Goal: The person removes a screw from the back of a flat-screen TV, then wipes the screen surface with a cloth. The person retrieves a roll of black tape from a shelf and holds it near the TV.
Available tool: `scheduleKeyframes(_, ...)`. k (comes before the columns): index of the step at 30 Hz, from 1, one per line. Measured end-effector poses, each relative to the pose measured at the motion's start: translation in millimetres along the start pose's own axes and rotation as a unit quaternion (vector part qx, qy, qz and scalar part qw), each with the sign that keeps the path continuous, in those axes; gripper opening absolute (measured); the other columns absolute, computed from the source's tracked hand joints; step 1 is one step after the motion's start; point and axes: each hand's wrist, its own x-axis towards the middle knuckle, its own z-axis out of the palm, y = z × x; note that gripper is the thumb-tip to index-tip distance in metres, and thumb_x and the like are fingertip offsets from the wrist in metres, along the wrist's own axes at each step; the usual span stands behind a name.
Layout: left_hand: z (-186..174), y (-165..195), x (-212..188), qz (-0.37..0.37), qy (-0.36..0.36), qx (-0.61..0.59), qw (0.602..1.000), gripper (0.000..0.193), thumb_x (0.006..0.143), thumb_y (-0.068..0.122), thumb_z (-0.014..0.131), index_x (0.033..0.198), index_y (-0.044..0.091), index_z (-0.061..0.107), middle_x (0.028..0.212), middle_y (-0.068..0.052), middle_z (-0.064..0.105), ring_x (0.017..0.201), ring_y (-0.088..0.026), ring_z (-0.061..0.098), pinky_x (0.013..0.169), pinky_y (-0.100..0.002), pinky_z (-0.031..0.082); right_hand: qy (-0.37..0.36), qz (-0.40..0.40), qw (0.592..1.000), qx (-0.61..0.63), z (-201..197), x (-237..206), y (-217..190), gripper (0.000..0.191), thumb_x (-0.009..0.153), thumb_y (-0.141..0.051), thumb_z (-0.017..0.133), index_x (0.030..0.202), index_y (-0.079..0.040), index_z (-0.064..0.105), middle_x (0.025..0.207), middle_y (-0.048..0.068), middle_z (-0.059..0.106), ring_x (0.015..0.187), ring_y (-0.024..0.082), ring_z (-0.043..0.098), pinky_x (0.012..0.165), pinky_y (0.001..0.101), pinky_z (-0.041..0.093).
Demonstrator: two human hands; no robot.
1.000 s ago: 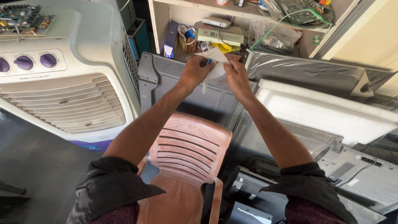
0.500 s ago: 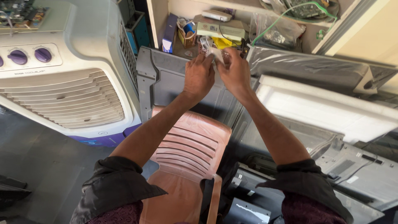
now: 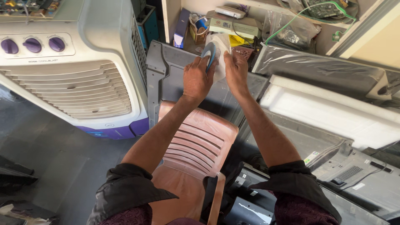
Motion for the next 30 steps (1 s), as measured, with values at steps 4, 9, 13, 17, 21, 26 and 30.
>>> scheduleKeyframes(4, -6.8, -4.4, 4.9, -0.073, 0.011, -0.071, 0.995, 0.019, 0.103, 0.017, 0.064, 0.094, 0.001, 0.068, 0.093, -0.017, 0.067, 0.088, -0.041, 0.066, 0.076, -0.049, 0.051, 0.017, 0.027, 0.999, -0.007, 9.8, -2.4, -8.9, 0.03, 0.105, -0.023, 0.056, 0.089, -0.001, 0.067, 0.065, -0.004, 0.05, 0.059, 0.007, 0.044, 0.054, 0.0304, 0.036)
scheduleKeyframes(9, -12.3, -5.1, 10.0, -0.104, 0.068, -0.16, 0.979, 0.02, 0.101, 0.015, 0.062, 0.093, -0.001, 0.068, 0.082, -0.019, 0.067, 0.072, -0.036, 0.064, 0.065, -0.046, 0.049, 0.038, 0.092, 0.994, 0.047, 19.0, -8.2, -8.0, 0.031, 0.102, -0.025, 0.055, 0.086, -0.001, 0.068, 0.065, -0.004, 0.055, 0.058, 0.007, 0.046, 0.053, 0.0309, 0.037)
scheduleKeyframes(13, 0.1, -13.6, 9.2, -0.195, 0.078, -0.232, 0.95, 0.025, 0.101, 0.018, 0.06, 0.086, -0.001, 0.066, 0.068, -0.014, 0.064, 0.058, -0.023, 0.059, 0.057, -0.04, 0.047, 0.058, 0.045, 0.995, 0.065, 28.0, -12.8, 7.5, 0.033, 0.105, -0.023, 0.055, 0.084, 0.001, 0.065, 0.071, -0.001, 0.057, 0.065, 0.008, 0.046, 0.059, 0.0313, 0.04)
scheduleKeyframes(17, 11.4, -46.5, 6.7, -0.258, 0.086, -0.263, 0.926, 0.03, 0.105, 0.021, 0.062, 0.082, 0.001, 0.064, 0.065, -0.007, 0.06, 0.058, -0.014, 0.052, 0.054, -0.035, 0.042, 0.111, 0.077, 0.988, 0.076, 28.3, -17.8, 20.6, 0.034, 0.106, -0.023, 0.055, 0.087, 0.003, 0.065, 0.072, 0.002, 0.055, 0.062, 0.011, 0.045, 0.055, 0.0321, 0.037)
scheduleKeyframes(21, -13.2, -98.9, 5.8, -0.329, 0.121, -0.388, 0.852, 0.028, 0.106, 0.026, 0.063, 0.088, 0.005, 0.066, 0.072, -0.001, 0.068, 0.062, -0.01, 0.061, 0.056, -0.027, 0.047, 0.073, 0.057, 0.984, 0.154, -0.4, -18.1, 16.4, 0.032, 0.103, -0.028, 0.053, 0.104, 0.0, 0.068, 0.085, 0.004, 0.072, 0.073, 0.01, 0.067, 0.065, 0.0286, 0.056)
scheduleKeyframes(26, -65.3, -123.2, -6.1, -0.304, 0.075, -0.494, 0.811, 0.021, 0.106, 0.021, 0.061, 0.097, 0.003, 0.069, 0.083, -0.004, 0.072, 0.072, -0.012, 0.066, 0.07, -0.03, 0.055, -0.043, 0.199, 0.979, 0.0, -53.4, -0.1, -10.8, 0.034, 0.103, -0.032, 0.061, 0.11, 0.0, 0.071, 0.081, 0.006, 0.067, 0.064, 0.012, 0.058, 0.055, 0.0286, 0.046)
scheduleKeyframes(30, -87.0, -106.9, -8.3, -0.248, 0.098, -0.624, 0.735, 0.016, 0.111, 0.014, 0.059, 0.106, 0.0, 0.065, 0.094, -0.004, 0.067, 0.086, -0.013, 0.061, 0.082, -0.031, 0.052, -0.132, 0.231, 0.962, 0.059, -56.3, 13.4, -30.6, 0.034, 0.102, -0.032, 0.063, 0.109, 0.001, 0.067, 0.083, 0.004, 0.067, 0.065, 0.013, 0.063, 0.059, 0.0316, 0.053)
